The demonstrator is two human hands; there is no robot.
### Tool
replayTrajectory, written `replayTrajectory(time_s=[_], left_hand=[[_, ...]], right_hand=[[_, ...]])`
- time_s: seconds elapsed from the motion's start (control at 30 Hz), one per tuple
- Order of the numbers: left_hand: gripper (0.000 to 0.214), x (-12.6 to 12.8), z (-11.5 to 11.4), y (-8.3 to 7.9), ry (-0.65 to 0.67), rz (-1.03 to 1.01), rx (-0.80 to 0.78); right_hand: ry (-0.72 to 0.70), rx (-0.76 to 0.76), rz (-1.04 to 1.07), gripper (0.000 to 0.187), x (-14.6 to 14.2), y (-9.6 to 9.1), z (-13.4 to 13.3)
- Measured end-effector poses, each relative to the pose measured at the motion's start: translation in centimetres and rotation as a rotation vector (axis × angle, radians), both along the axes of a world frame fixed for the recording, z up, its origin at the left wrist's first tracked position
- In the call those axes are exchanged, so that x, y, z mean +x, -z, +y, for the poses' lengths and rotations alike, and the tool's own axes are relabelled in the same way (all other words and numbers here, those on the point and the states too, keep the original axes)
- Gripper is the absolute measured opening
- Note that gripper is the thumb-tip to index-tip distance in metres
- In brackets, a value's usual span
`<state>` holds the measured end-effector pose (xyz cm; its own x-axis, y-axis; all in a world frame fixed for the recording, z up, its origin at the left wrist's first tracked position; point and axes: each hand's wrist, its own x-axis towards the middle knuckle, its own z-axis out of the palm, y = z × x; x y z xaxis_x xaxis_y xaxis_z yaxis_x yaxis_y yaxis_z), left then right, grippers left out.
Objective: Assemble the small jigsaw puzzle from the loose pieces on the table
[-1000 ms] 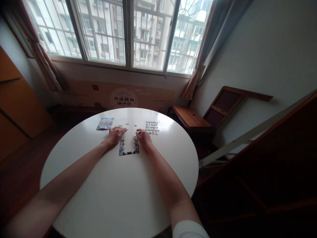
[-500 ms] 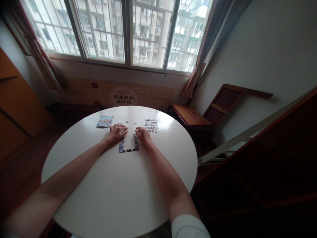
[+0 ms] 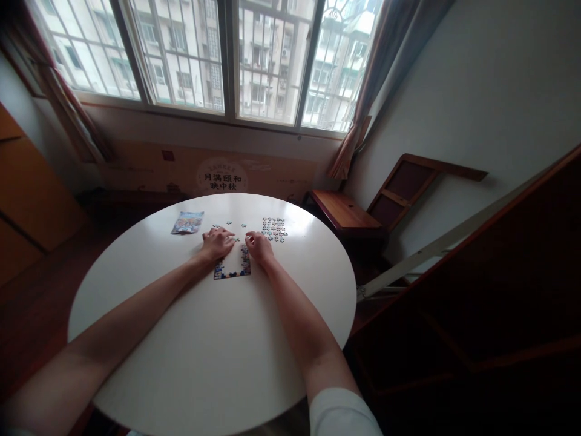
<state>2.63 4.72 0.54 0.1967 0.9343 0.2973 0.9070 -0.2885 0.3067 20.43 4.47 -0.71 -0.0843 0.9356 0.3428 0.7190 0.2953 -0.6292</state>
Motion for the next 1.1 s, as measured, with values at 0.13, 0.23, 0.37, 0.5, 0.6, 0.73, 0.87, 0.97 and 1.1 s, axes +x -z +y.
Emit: replayTrajectory(time_s=[0.13,0.23,0.37,0.5,0.6,0.73,0.87,0.97,1.1], left_hand=[[0.024,-0.1,0.2,0.2,0.013,-0.008,0.029],[0.022,-0.1,0.2,0.1,0.018,-0.022,0.03],[0.028,0.0,0.3,0.1,0.028,-0.043,0.04],[0.025,0.0,0.5,0.2,0.085,-0.057,0.022],[0.022,0.0,0.6,0.3,0.144,-0.077,0.008],[0.022,0.1,0.4,0.2,0.157,-0.092,0.012],[0.023,0.2,0.3,0.1,0.133,-0.07,0.022],[0.023,0.3,0.1,0.0,0.124,-0.061,0.023],[0.021,0.5,0.0,0.0,0.1,-0.067,0.006]], right_hand=[[0.064,-0.021,0.241,0.024,0.4,0.1,0.7],[0.101,-0.025,0.361,0.026,0.6,0.2,1.2],[0.086,-0.026,0.403,0.023,0.6,0.2,1.2],[0.076,-0.044,0.417,0.023,0.7,0.0,1.1],[0.085,-0.054,0.422,0.025,0.8,-0.1,1.1],[0.077,-0.053,0.41,0.025,0.8,-0.1,1.1],[0.072,-0.06,0.406,0.025,0.7,-0.2,1.0],[0.066,-0.065,0.395,0.024,0.7,-0.3,0.9],[0.059,-0.054,0.386,0.023,0.7,-0.2,1.0]])
